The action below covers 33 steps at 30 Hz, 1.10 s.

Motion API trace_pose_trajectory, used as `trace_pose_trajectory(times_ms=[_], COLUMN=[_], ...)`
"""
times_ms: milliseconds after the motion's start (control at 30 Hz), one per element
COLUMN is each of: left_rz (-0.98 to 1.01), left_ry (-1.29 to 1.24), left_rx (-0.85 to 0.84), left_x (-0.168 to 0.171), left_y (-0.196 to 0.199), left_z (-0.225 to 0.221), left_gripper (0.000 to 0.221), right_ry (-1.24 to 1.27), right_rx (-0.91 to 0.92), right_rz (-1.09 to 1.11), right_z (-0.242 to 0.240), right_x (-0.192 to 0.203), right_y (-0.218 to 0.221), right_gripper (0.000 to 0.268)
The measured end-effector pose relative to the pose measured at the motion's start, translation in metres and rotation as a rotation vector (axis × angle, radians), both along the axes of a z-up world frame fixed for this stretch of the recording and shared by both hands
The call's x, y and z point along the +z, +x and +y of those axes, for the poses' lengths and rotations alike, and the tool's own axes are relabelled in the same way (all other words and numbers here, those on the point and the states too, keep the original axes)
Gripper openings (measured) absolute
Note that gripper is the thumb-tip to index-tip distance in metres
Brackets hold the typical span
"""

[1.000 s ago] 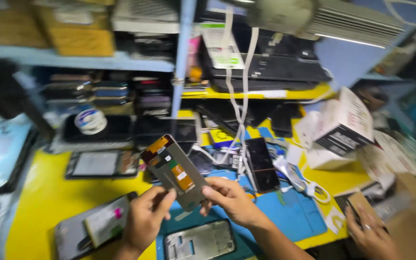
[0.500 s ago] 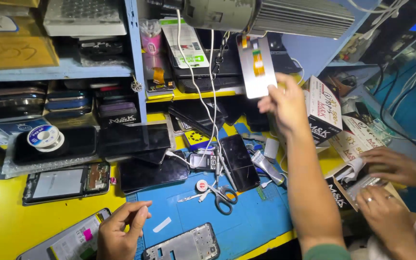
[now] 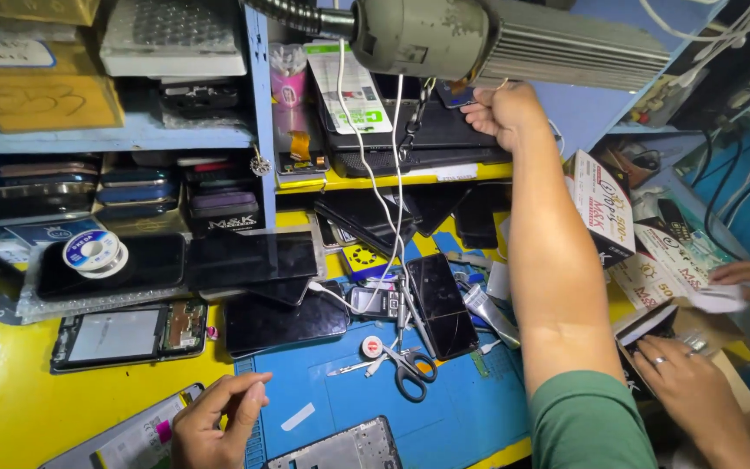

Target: The person handles a disassembled smartphone, peeling protective film from the screen and applying adhesive strips to the device's frame. They manipulate the phone's internal components and casing on a cluttered workbench, using their hands to align and press parts together.

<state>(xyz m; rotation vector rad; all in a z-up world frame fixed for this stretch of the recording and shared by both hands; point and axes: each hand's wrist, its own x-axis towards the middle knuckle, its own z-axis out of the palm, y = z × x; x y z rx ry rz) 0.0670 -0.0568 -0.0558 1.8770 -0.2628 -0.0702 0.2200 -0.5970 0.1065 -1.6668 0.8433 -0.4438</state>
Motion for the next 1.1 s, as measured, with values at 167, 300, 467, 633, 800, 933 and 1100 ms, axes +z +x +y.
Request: trace_pose_trajectory(times_ms=[167, 300, 467, 633, 800, 933, 1100], left_rz=[-0.025, -0.105, -0.020, 0.146, 0.007, 0.031, -0.141], left_ry=[0.015, -0.026, 0.226, 0.358, 0.155, 0.155, -0.005], left_rx=[-0.010, 0.001, -0.033, -0.046, -0.022, -0.005, -0.045], left_x=[-0.003, -0.002, -0.013, -0.006, 0.002, 0.012, 0.024], left_y=[-0.001, -0.002, 0.002, 0.003, -0.003, -0.007, -0.008], left_z=[0.000, -0.002, 0.005, 0.006, 0.005, 0.001, -0.003], left_gripper=[0.019, 0.018, 0.022, 0.024, 0.023, 0.023, 0.016], right_ry=[-0.063, -0.203, -0.391, -0.554, -0.691, -0.807, -0.764], right_rx=[0.041, 0.078, -0.030, -0.001, 0.018, 0.019, 0.212], right_rz=[0.079, 0.275, 0.503, 0.196, -0.067, -0.286, -0.458], right_z=[-0.017, -0.063, -0.047, -0.039, -0.034, -0.020, 0.098], right_x=[-0.004, -0.018, 0.020, 0.020, -0.001, -0.006, -0.003], right_y=[0.007, 0.023, -0.006, -0.004, -0.019, -0.045, -0.140], right_gripper=[0.023, 0.037, 0.035, 0.014, 0.013, 0.030, 0.051])
